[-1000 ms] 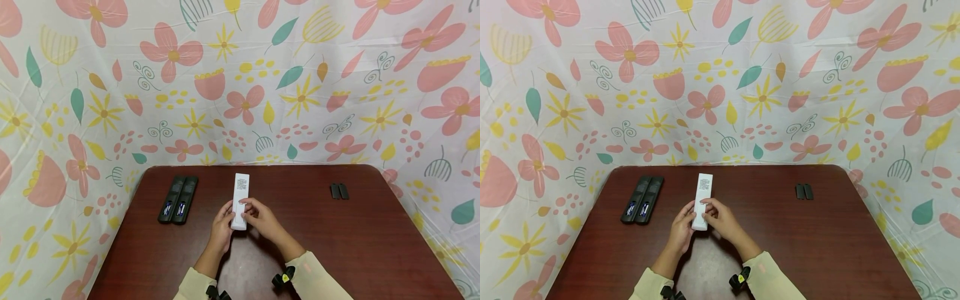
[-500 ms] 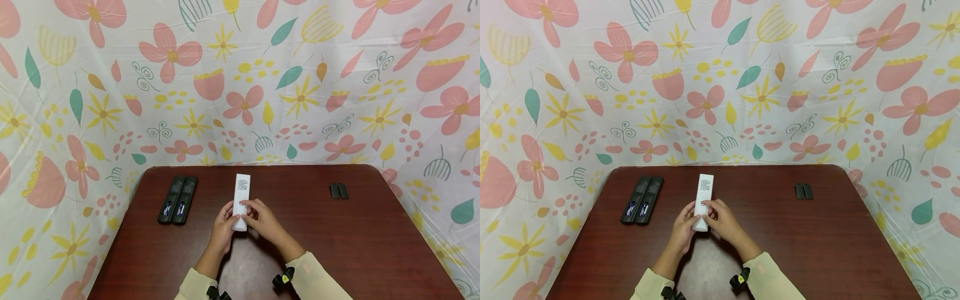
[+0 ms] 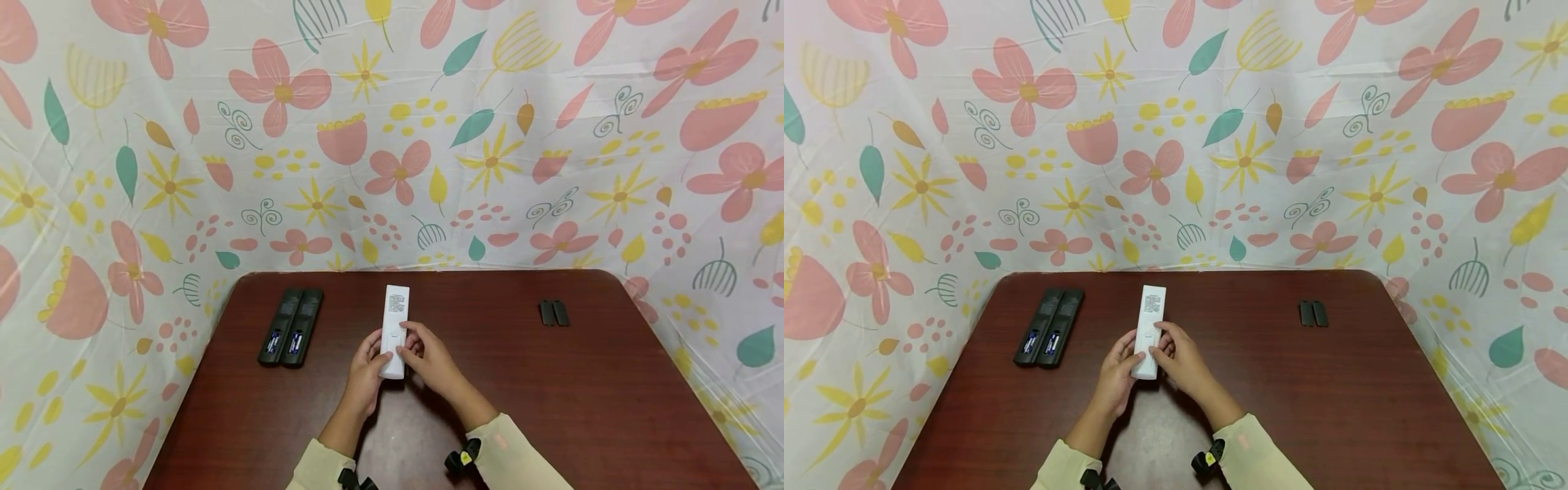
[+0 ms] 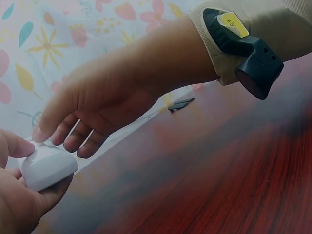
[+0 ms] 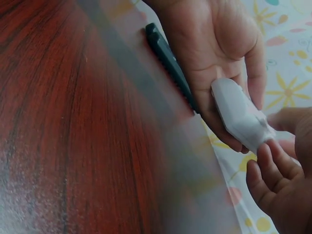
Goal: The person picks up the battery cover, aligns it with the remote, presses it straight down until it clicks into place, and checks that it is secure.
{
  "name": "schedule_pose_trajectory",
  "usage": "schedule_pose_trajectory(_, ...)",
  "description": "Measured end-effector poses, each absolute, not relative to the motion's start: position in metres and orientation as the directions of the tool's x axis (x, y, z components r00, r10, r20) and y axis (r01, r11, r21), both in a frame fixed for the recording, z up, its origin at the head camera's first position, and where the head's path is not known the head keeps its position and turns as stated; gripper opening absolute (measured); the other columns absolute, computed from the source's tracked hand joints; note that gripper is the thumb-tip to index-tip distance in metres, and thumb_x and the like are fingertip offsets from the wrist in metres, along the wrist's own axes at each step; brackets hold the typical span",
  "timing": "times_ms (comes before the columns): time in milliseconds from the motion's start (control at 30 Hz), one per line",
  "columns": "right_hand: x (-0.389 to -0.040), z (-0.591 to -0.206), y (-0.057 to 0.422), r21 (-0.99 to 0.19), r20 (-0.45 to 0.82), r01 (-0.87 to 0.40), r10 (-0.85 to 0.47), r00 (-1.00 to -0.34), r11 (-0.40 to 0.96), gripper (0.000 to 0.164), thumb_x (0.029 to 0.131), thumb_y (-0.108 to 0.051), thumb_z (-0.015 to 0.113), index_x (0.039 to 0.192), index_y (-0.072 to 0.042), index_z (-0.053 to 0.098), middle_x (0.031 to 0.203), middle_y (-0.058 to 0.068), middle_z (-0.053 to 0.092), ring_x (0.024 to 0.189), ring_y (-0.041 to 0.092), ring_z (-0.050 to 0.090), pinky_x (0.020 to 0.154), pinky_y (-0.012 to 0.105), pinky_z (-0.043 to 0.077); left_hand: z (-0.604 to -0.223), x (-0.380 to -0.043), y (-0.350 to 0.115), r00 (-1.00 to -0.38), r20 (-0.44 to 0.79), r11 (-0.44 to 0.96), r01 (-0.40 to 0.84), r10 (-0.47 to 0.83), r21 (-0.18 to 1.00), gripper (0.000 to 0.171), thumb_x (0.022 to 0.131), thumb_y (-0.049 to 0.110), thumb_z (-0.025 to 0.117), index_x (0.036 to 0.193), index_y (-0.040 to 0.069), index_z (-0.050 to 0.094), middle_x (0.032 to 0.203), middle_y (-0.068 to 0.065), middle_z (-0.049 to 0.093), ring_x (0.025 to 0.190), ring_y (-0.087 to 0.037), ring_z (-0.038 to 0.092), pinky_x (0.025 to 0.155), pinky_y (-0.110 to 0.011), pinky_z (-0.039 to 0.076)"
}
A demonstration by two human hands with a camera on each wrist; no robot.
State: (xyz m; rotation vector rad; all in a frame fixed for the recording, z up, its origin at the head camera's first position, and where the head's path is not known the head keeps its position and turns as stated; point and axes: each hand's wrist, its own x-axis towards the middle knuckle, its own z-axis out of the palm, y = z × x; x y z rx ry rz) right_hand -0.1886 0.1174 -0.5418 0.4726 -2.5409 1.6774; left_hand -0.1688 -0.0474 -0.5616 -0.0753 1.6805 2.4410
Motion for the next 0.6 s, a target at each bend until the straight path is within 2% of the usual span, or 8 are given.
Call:
schedule_pose_trajectory(167,-0.1890,-0.5399,0.1165,-0.921,0.177,-0.206,-0.118,-0.977,0.330,0.053,0.094,-0.011,0.071,0.143,-0.008,0.052,0.097,0.014,0.061,0.075,0.014,0.056,0.061,0.020,0.048,-0.5608,-0.1693,-0.0467,-0.982,-0.146,-0.353,-0.179,0.120,0.918,0.056,0.100,0.005,0.054,0.153,0.006,0.037,0.152,-0.021,0.043,0.115,-0.018,0.058,0.088,-0.028,0.053)
schedule_pose_trajectory(333,-0.1878,-0.5391,0.1163,-0.917,0.140,-0.165,-0.094,-0.986,0.363,0.062,0.095,-0.016,0.070,0.150,-0.005,0.045,0.113,0.016,0.064,0.086,0.015,0.060,0.068,0.020,0.051,-0.5611,-0.1685,-0.0460,-0.982,-0.140,-0.347,-0.175,0.125,0.921,0.057,0.100,0.005,0.054,0.154,0.006,0.037,0.152,-0.020,0.043,0.116,-0.018,0.058,0.088,-0.027,0.053)
schedule_pose_trajectory(600,-0.1852,-0.5383,0.1147,-0.929,0.077,-0.111,-0.107,-0.991,0.354,0.059,0.097,-0.013,0.067,0.151,-0.009,0.046,0.110,0.013,0.070,0.090,0.016,0.065,0.070,0.021,0.052,-0.5624,-0.1680,-0.0447,-0.983,-0.133,-0.326,-0.167,0.123,0.931,0.060,0.097,0.003,0.055,0.154,0.004,0.037,0.151,-0.022,0.045,0.118,-0.019,0.057,0.089,-0.025,0.052)
